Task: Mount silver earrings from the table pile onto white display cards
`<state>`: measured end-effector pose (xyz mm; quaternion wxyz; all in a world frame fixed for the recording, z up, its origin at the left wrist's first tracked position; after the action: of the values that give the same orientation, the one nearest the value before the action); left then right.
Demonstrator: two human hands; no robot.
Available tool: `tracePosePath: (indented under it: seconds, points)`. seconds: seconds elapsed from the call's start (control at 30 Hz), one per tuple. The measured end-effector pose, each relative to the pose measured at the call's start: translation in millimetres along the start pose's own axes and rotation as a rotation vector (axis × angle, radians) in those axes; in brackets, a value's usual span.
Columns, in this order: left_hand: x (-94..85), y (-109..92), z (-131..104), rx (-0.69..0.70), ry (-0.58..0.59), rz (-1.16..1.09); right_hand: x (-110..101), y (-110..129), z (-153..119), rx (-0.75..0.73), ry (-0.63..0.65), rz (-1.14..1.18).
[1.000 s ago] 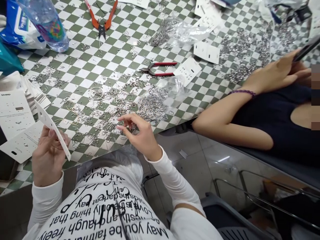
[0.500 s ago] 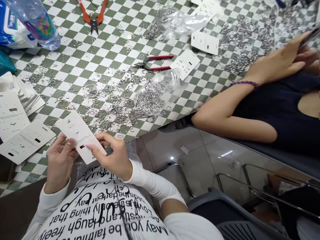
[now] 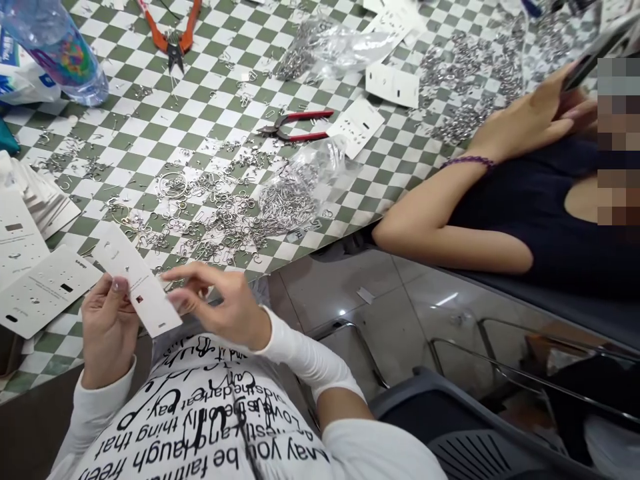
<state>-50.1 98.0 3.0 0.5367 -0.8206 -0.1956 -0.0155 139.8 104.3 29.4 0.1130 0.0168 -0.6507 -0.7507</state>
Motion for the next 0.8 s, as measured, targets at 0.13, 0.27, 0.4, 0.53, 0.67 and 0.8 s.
tracePosePath:
  seconds: [0.13,0.27,0.4,0.53,0.67,0.8]
  points:
    - [-2.7,-0.7,3.4,-0.093,0.033,-0.112,-57.7,4.5,12.4,-0.014,-0.270,-0.379]
    - [-3.4,-1.6,2.4,-0.124,0.056,-0.177,-69.8,2.8,7.2,-0.169,-0.175,-0.654]
    - [-2.6,1.2,0.3,-0.137,0.073,-0.217,-50.7,-11.5,-13.4,-0.397,0.049,-0.899]
    - [-1.9,5.9,-0.5,-0.154,0.107,-0.246,-50.3,-22.4,-22.0,-0.388,0.021,-1.018]
    - [-2.4,8.3,-0.2,-0.173,0.109,-0.233,-54.0,-21.0,-18.1,-0.381,-0.083,-1.035]
    - [-2.0,7.2,0.3,-0.173,0.129,-0.208,-48.1,-25.0,-12.5,-0.380,-0.025,-1.031]
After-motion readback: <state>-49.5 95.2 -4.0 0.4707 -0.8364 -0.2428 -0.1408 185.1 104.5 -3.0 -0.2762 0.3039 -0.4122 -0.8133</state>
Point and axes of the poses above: each hand's wrist, its own z-axis towards the middle knuckle, its own x-axis out of the palm, y = z × x, the point moved 4 cm from there along z, towards the middle knuckle, and after that the axes turned 4 degrees about z, right-handed, at the moved point
